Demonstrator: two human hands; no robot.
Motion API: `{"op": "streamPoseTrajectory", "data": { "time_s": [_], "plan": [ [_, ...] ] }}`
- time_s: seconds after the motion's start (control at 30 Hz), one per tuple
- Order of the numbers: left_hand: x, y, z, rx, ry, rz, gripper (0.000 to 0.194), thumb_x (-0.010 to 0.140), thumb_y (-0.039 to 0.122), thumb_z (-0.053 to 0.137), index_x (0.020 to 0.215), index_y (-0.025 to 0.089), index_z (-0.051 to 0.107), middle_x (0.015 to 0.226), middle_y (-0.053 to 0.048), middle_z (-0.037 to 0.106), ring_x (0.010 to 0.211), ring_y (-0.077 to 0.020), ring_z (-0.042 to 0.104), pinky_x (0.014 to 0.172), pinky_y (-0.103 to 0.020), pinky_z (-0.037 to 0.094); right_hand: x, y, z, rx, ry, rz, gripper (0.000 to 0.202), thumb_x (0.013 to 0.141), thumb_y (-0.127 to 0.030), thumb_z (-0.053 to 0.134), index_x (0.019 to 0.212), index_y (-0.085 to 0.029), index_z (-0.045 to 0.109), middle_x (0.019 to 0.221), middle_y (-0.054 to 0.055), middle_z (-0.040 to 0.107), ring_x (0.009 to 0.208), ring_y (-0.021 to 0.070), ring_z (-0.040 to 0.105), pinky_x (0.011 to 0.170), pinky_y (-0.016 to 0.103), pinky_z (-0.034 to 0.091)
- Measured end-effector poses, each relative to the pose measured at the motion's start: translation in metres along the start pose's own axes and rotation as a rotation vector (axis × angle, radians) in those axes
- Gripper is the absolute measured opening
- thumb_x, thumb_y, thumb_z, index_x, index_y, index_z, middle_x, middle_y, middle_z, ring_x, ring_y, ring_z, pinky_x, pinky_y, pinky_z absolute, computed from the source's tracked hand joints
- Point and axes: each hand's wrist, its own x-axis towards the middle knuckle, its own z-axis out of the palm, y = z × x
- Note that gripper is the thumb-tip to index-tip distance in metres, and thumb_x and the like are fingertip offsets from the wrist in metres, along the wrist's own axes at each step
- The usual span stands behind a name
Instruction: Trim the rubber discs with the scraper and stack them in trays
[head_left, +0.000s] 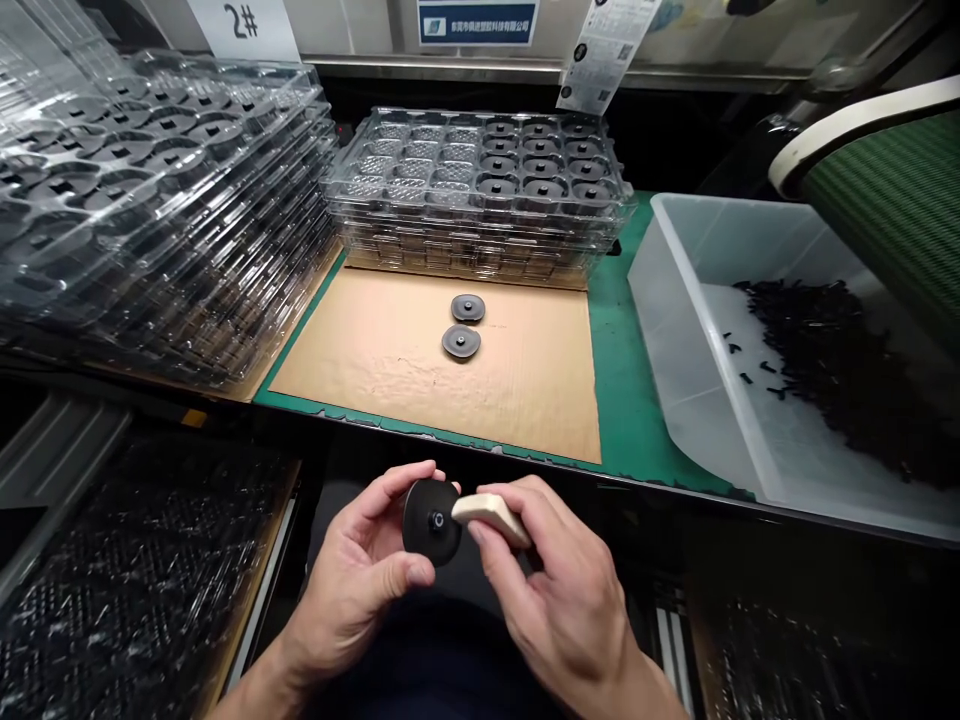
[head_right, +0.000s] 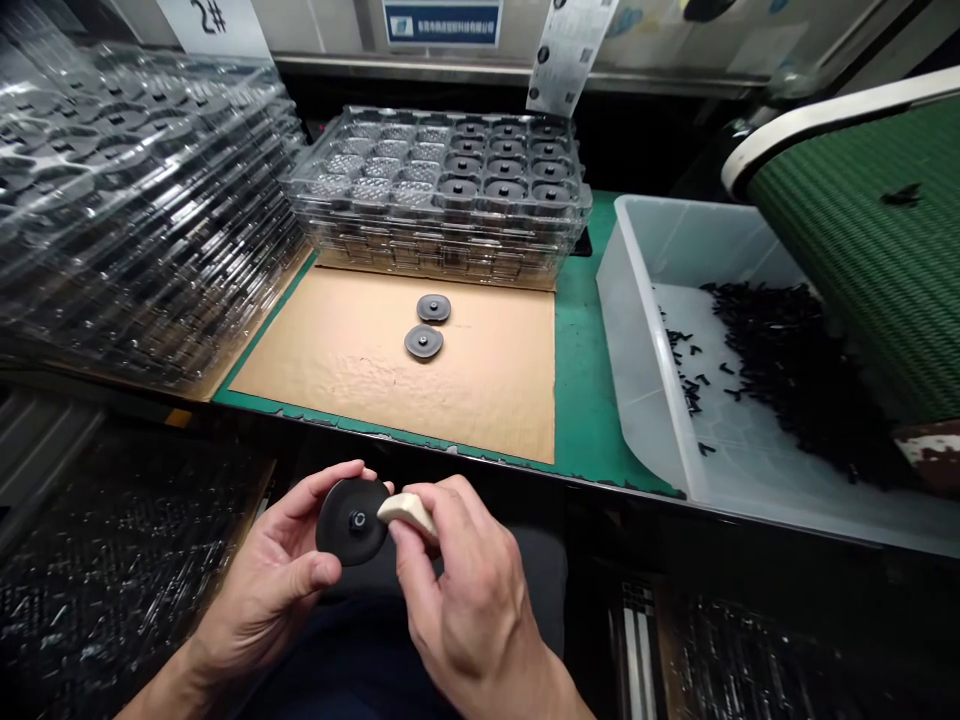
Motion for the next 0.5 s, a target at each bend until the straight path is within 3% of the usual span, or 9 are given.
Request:
{"op": "streamPoseTrajectory", "data": {
  "time_s": [0.1,0.17,0.33,0.5],
  "plan": [
    [0.0,-0.001,0.0,-0.007,-0.02,-0.013,0.064,0.07,0.033,0.096,0.13,0.03,0.075,0.13,-0.01,0.073,0.12,-0.0294,0.069,0.101,-0.031,0.055,0.003,-0.002,-0.005,0.02,-0.152,0.038,0.013,0.098,-0.016,0.058,0.087,-0.021,0.063,0.077,0.0,0.058,0.064,0.0127,0.054,0.059,0.026,0.046],
    [0.001,0.0,-0.002,-0.027,-0.037,-0.04,0.064,0.072,0.034,0.095,0.132,0.032,0.074,0.132,-0.009,0.074,0.121,-0.0287,0.069,0.101,-0.03,0.054,0.006,-0.002,-0.008,-0.012,-0.228,0.005,0.014,0.098,-0.016,0.057,0.087,-0.02,0.064,0.078,0.001,0.059,0.068,0.0139,0.055,0.062,0.027,0.046],
    [0.003,0.007,-0.006,-0.042,-0.052,-0.136,0.056,0.081,0.044,0.087,0.133,0.032,0.073,0.123,-0.009,0.078,0.115,-0.0224,0.071,0.096,-0.022,0.053,0.012,0.002,-0.009,-0.18,-0.25,-0.197,0.015,0.099,-0.012,0.056,0.106,-0.018,0.067,0.098,0.006,0.067,0.086,0.019,0.06,0.076,0.033,0.049],
    [0.003,0.005,-0.006,-0.051,-0.064,-0.159,0.054,0.084,0.045,0.084,0.134,0.028,0.073,0.123,-0.011,0.079,0.12,-0.0233,0.07,0.1,-0.024,0.052,0.018,0.008,-0.007,-0.249,-0.167,-0.188,0.013,0.101,-0.012,0.053,0.107,-0.016,0.065,0.095,0.008,0.066,0.084,0.0191,0.06,0.074,0.033,0.049]
  ]
}}
